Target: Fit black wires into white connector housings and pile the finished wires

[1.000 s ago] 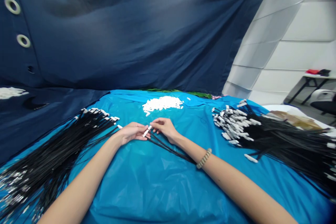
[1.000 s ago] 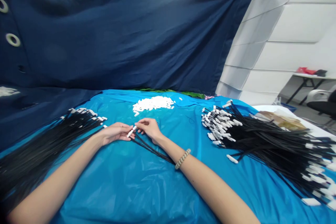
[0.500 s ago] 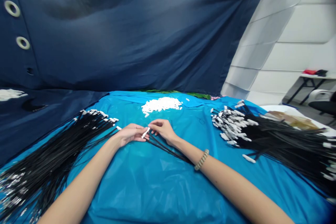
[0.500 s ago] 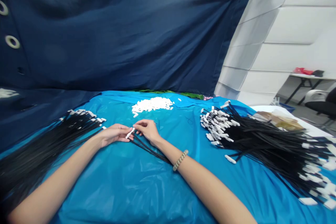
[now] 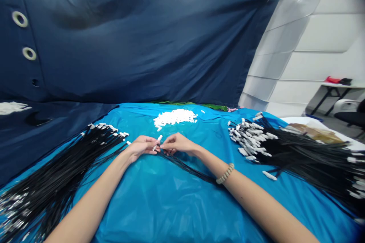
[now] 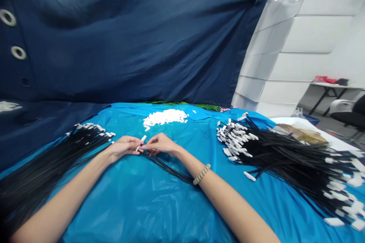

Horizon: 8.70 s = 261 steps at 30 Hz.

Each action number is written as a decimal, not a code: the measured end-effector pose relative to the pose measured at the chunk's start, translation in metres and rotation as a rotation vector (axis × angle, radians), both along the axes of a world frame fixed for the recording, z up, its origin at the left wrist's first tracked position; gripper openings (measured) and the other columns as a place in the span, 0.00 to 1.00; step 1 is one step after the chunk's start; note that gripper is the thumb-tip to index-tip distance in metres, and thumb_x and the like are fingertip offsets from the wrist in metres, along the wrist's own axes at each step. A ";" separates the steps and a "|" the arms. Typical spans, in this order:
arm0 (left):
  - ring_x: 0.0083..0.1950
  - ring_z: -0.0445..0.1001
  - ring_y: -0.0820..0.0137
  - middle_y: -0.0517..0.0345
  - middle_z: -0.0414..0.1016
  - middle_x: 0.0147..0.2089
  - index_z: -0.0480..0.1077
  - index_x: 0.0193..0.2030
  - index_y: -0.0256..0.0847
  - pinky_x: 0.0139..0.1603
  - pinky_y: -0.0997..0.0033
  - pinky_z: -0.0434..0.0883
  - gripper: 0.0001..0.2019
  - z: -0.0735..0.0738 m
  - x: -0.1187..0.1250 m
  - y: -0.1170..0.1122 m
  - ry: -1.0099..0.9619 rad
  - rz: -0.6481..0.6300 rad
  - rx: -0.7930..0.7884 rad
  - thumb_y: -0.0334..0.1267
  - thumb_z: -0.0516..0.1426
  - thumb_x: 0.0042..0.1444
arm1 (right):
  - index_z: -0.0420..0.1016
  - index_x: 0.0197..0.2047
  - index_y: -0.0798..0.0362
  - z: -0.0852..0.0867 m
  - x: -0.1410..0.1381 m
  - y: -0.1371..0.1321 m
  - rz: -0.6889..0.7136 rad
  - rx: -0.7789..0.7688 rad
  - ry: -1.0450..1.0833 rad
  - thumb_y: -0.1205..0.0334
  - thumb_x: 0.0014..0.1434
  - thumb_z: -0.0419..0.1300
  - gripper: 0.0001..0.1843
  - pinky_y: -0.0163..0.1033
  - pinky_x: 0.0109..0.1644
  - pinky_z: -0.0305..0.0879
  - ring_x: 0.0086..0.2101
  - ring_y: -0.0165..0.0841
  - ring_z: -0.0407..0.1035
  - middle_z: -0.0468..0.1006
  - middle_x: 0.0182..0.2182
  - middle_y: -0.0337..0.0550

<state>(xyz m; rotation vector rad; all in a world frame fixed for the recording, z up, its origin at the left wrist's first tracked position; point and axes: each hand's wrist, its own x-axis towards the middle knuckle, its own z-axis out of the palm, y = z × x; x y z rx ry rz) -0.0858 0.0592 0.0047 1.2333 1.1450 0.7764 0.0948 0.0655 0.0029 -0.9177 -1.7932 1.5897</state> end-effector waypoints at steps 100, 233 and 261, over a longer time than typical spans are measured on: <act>0.25 0.66 0.77 0.56 0.69 0.24 0.70 0.26 0.31 0.24 0.80 0.62 0.11 -0.016 0.047 -0.025 -0.493 -0.034 0.036 0.38 0.62 0.40 | 0.76 0.32 0.53 0.024 0.036 -0.072 -0.710 0.887 -0.007 0.63 0.51 0.57 0.07 0.32 0.26 0.53 0.22 0.25 0.57 0.63 0.20 0.37; 0.23 0.65 0.77 0.57 0.68 0.21 0.71 0.24 0.32 0.25 0.79 0.62 0.10 -0.017 0.054 -0.030 -0.369 0.132 0.095 0.39 0.60 0.41 | 0.75 0.34 0.50 0.053 0.064 -0.070 -0.910 0.891 0.224 0.65 0.50 0.57 0.07 0.33 0.28 0.60 0.28 0.28 0.64 0.72 0.29 0.40; 0.24 0.66 0.74 0.56 0.72 0.24 0.73 0.26 0.35 0.25 0.74 0.64 0.10 -0.008 0.064 -0.043 -0.274 0.156 0.318 0.41 0.60 0.41 | 0.71 0.29 0.53 0.018 0.029 -0.077 -0.651 1.017 -0.221 0.68 0.54 0.51 0.08 0.32 0.28 0.57 0.24 0.27 0.64 0.72 0.24 0.39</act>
